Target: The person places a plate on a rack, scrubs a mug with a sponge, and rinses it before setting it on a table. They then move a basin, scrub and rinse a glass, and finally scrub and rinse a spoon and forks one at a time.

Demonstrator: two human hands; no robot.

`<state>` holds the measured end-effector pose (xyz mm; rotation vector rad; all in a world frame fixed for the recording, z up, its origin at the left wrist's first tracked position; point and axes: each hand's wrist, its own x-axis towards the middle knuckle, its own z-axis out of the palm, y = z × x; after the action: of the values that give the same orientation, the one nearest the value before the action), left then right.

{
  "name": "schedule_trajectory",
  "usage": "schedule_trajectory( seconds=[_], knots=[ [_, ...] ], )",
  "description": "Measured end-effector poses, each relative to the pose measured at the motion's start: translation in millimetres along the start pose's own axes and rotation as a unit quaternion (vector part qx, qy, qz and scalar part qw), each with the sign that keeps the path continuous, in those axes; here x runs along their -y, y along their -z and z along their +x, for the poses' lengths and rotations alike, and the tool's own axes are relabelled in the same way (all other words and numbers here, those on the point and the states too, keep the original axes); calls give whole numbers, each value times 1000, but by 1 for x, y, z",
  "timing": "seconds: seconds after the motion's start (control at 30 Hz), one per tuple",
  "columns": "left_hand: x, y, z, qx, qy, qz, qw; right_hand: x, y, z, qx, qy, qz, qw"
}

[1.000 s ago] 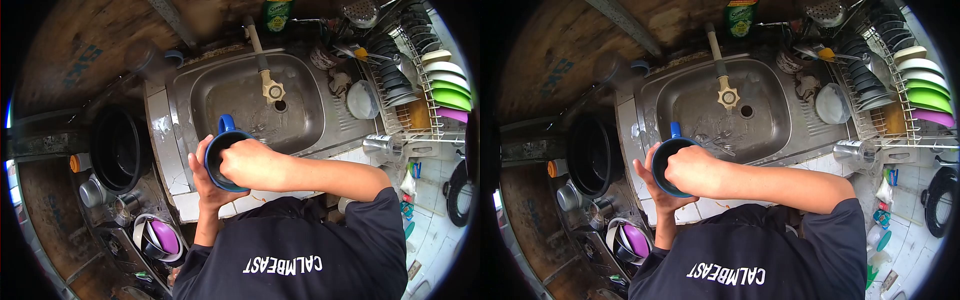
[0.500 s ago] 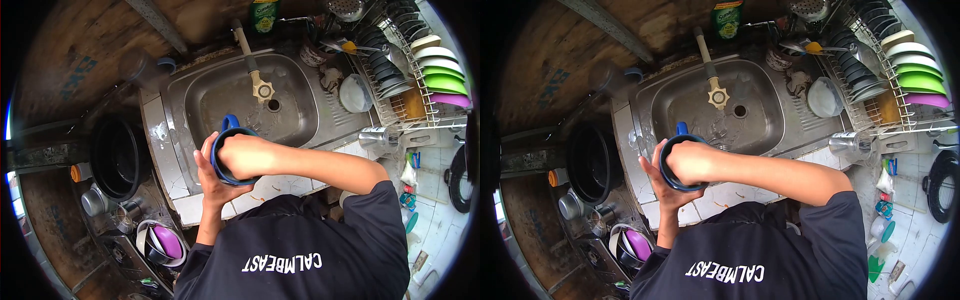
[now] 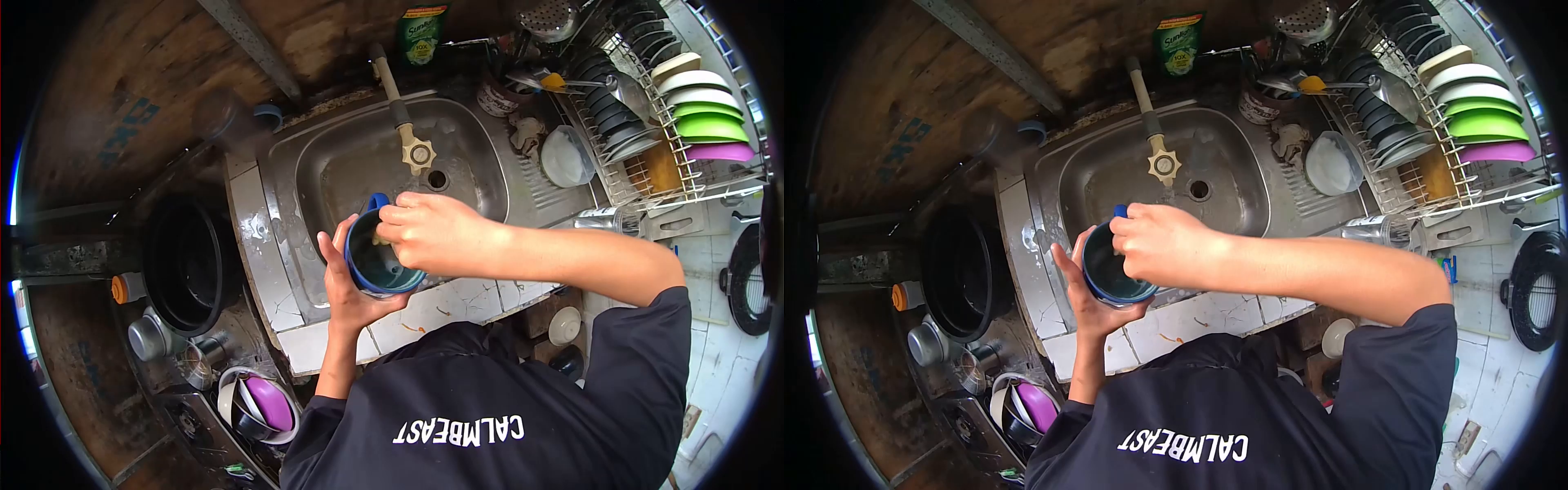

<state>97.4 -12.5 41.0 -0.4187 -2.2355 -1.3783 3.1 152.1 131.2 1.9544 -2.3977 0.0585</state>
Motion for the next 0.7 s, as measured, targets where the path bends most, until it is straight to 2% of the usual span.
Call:
schedule_trajectory(
  seconds=[0.03, 0.07, 0.1, 0.17, 0.2, 0.27, 0.3, 0.37, 0.4, 0.43, 0.5, 0.6, 0.63, 0.7],
  knots=[
    [-3, 1, 0, 7, 11, -20, 1000, -6, 0, 0, -47, 52, -58, 996],
    [-4, 2, -2, 10, 17, -21, 1000, -10, -2, -3, -93, 66, -47, 992],
    [-3, 3, 0, 7, 15, -21, 1000, -10, 3, -5, -93, 68, -51, 992],
    [-1, 6, 0, -17, -29, -26, 999, -1, 11, -9, -84, -11, -12, 996],
    [-3, 6, -1, -28, -25, -9, 999, 8, 10, -10, -89, -60, 103, 989],
    [-1, 8, 1, -22, -36, 34, 999, 16, 11, -5, 64, -131, 289, 946],
    [-2, 9, 1, -8, -48, 72, 996, 19, 12, 5, 133, -159, 364, 908],
    [-5, 8, 3, 7, -49, 49, 998, 17, 15, 26, 134, -277, 504, 807],
    [-8, 7, 3, 12, -52, 45, 998, 22, 2, 32, 99, -351, 560, 743],
    [-10, 8, 4, 15, -55, 43, 997, 27, -9, 36, 26, -399, 677, 619],
    [-6, 9, 4, 5, -67, 64, 996, 37, -16, 39, -72, -407, 788, 456],
    [-3, 9, 5, -15, -27, -24, 999, 44, -14, 45, -73, -418, 823, 377],
    [-4, 8, 6, -12, -30, -23, 999, 46, -16, 44, -77, -416, 824, 376],
    [-8, 7, 7, -26, -23, -10, 999, 48, -12, 40, -187, -394, 861, 260]
  ],
)
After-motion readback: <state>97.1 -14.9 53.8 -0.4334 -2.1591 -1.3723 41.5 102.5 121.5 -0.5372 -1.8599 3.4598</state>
